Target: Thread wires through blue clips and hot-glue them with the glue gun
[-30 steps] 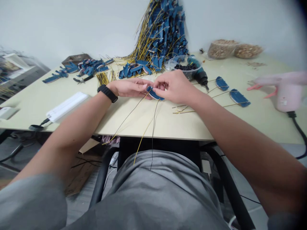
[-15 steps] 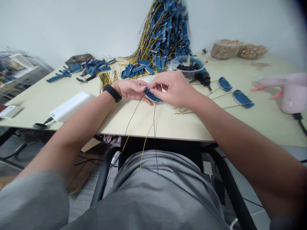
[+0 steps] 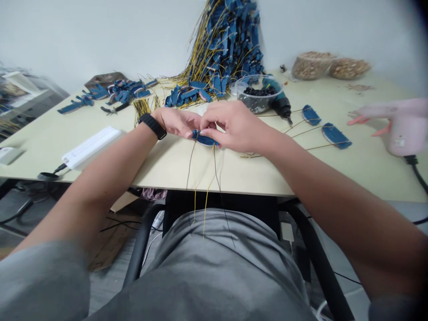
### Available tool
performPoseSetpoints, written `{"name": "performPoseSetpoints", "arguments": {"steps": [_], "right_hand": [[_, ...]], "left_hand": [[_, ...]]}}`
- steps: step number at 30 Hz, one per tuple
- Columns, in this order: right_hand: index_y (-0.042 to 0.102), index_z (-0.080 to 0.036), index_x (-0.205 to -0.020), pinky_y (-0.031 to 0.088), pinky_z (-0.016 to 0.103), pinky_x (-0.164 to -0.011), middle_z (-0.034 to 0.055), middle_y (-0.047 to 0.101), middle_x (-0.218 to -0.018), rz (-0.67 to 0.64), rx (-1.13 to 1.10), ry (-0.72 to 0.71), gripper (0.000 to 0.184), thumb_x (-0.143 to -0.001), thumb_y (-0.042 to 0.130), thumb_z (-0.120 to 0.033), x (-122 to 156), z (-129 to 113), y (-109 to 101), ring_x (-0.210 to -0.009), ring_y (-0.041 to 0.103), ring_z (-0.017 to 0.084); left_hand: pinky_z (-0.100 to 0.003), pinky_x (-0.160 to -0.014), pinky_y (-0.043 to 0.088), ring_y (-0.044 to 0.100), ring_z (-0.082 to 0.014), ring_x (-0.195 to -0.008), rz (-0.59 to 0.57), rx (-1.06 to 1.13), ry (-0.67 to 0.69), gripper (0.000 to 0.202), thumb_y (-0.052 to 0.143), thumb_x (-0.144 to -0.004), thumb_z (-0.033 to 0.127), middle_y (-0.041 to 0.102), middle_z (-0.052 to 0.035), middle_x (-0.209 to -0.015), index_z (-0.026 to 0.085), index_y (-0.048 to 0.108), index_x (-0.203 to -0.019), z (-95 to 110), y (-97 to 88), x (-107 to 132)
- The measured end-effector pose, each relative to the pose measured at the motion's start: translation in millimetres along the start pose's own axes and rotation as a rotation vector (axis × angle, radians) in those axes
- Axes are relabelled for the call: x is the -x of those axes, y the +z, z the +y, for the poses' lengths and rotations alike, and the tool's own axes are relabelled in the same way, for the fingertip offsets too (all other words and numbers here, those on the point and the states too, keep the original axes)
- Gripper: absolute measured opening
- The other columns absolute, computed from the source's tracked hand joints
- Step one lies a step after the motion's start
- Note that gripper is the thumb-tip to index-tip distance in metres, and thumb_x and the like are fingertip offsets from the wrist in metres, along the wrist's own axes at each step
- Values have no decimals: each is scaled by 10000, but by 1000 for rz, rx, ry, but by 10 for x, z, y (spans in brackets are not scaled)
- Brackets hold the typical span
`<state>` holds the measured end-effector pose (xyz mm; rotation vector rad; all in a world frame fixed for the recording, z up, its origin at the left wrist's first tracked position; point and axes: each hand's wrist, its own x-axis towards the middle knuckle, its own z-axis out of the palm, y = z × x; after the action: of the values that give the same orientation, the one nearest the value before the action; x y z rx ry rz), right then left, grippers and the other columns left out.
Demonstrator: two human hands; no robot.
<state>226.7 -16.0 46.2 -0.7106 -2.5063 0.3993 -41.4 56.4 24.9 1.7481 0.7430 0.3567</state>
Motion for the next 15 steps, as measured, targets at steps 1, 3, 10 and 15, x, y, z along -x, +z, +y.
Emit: {"name": "performPoseSetpoints", "arguments": {"steps": [1,3,10,15], "right_hand": [[858,-324,-1034,566,473,-1003,64,842,-1080,-6,1,-2,150,-1145,832,-422,-3,-7,4,-1054,729,323],[855,-325,-1040,581,470,-1014,63,858,-1096,-19,7,20,140,-1143,832,-416,-7,-54,-12,-1059,741,322],[729,-277,-974,592,423,-976,74,878,-1189,138,143,291,199,-1157,797,-239,50,-367,-417,-1161,820,313],[675,-268,-897,500,488,-905,67,791,-923,240,244,350,261,-1110,812,-205,541,-417,-768,-928,757,283]], "left_hand": [[-569,-1122,738,837,-574,-1526,-14,13,-11,1262,1260,-299,729,969,-188,-1307,300,965,-1448,45,42,-14],[-585,-1198,716,795,-575,-1606,-43,-1,-4,1290,1258,-316,704,971,-191,-1335,294,946,-1499,112,99,-27],[-545,-1399,616,871,-437,-1491,-272,25,-39,829,1230,-498,522,994,-135,-1378,299,990,-1259,114,27,29],[-546,-1364,624,829,-460,-1549,-225,43,-59,936,1226,-527,656,979,-171,-1436,255,947,-1326,68,-3,15]]}}
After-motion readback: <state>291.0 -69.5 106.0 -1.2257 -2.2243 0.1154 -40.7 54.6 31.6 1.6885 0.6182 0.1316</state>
